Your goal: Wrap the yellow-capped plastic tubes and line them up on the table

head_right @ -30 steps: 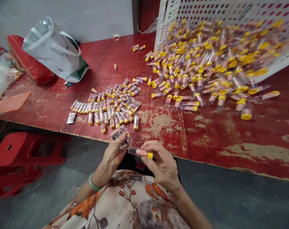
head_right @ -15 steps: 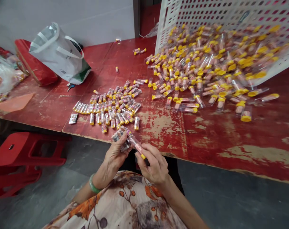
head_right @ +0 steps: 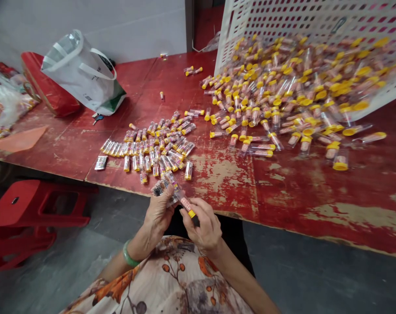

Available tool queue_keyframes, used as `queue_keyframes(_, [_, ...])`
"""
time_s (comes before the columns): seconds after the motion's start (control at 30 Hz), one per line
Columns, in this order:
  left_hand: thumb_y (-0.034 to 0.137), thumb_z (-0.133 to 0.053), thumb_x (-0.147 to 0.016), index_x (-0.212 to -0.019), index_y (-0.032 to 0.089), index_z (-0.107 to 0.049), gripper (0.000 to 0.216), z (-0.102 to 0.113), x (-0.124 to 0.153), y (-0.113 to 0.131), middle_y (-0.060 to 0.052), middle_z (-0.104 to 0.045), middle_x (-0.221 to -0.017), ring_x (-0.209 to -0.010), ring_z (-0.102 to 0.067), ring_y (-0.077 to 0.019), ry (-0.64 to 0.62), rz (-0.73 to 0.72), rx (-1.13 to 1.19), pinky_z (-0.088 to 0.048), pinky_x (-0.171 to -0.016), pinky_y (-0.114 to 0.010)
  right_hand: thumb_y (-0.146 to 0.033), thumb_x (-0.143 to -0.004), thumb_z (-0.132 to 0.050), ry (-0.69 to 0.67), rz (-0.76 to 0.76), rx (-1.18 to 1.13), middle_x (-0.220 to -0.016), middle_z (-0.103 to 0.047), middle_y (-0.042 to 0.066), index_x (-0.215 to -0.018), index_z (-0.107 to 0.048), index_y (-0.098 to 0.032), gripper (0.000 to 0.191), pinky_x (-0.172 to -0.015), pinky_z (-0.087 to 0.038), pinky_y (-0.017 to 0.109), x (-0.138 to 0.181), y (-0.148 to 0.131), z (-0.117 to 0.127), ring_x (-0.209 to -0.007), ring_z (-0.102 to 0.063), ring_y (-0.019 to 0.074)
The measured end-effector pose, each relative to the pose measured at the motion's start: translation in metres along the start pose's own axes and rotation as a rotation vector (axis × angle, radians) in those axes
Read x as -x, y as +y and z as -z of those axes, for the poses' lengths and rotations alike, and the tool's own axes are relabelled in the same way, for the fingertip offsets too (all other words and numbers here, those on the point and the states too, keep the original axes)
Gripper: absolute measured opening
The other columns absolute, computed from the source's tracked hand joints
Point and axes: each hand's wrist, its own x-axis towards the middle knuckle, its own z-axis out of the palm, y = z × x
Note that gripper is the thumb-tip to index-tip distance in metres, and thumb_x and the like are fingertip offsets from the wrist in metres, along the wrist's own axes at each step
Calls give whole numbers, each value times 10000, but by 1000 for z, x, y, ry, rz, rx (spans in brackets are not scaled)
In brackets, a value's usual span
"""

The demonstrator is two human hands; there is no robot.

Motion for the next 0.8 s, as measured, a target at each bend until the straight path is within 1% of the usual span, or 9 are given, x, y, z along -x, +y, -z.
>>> queue_keyframes(0.1, [275, -864, -518, -786, 147, -637, 373, 1, 2, -4, 2, -684, -719, -582, -620, -114, -7, 16, 5, -488, -602, -249, -141, -736, -733, -1, 133, 152, -993, -681, 84, -1156, -524, -218, 476, -710, -582, 275, 3, -1, -3, -843, -684, 184])
queue_keyframes(0.23, [248, -866, -518, -804, 128, -655, 376, 3, 4, -11, -1, -679, -712, -582, -611, -101, -34, 48, -32, -490, -605, -229, -143, -751, -720, 44, 37, -15, -998, -645, 94, -1157, -536, -218, 452, -707, -584, 315, -7, -2, -5, -876, -659, 196])
queue_keyframes(0.27, [247, -860, -531, -809, 125, -658, 365, 4, 4, -12, -1, -679, -720, -587, -611, -98, -33, 52, -44, -490, -605, -223, -160, -766, -708, 17, 21, -80, -1011, -634, 100, -1159, -543, -213, 429, -722, -582, 327, -11, 0, -3, -899, -650, 202])
queue_keyframes(0.37, [269, -852, -549, -815, 138, -658, 354, 6, 3, -7, -1, -685, -740, -603, -623, -109, -22, 63, -59, -497, -591, -228, -217, -844, -621, -219, 7, -243, -1066, -613, 108, -1174, -561, -211, 336, -788, -566, 349, -23, 8, 6, -970, -628, 212])
queue_keyframes(0.43, [269, -858, -533, -807, 143, -658, 362, 7, 2, -3, -1, -688, -729, -587, -626, -119, -41, 95, -83, -498, -562, -233, -198, -866, -575, -307, -56, -305, -1087, -609, 100, -1173, -566, -220, 308, -743, -570, 314, -27, 13, 12, -901, -642, 184])
queue_keyframes(0.53, [237, -866, -511, -806, 144, -660, 372, 8, 4, 0, -10, -697, -742, -600, -635, -132, -79, 119, -112, -516, -577, -248, -118, -852, -546, -220, -85, -245, -1066, -630, 97, -1144, -572, -213, 309, -706, -572, 286, -26, 15, 15, -847, -654, 164])
queue_keyframes(0.63, [222, -861, -519, -827, 153, -656, 377, 8, 7, -3, -19, -708, -794, -654, -649, -150, -104, 113, -129, -539, -625, -282, -69, -840, -518, -138, 34, -116, -982, -672, 88, -1102, -593, -202, 303, -772, -575, 313, -23, 12, 10, -923, -662, 188])
queue_keyframes(0.7, [237, -854, -538, -841, 155, -656, 371, 8, 10, -6, -21, -705, -807, -657, -644, -146, -117, 115, -148, -534, -622, -277, -64, -825, -541, -95, 67, -78, -917, -685, 72, -1061, -611, -208, 285, -737, -583, 301, -22, 9, 6, -877, -674, 185])
queue_keyframes(0.8, [251, -857, -538, -831, 144, -659, 370, 10, 12, -9, -17, -690, -779, -627, -625, -124, -111, 117, -161, -512, -603, -246, -55, -798, -574, -47, 46, -96, -878, -688, 61, -979, -634, -212, 247, -670, -586, 279, -19, 7, 2, -799, -679, 171])
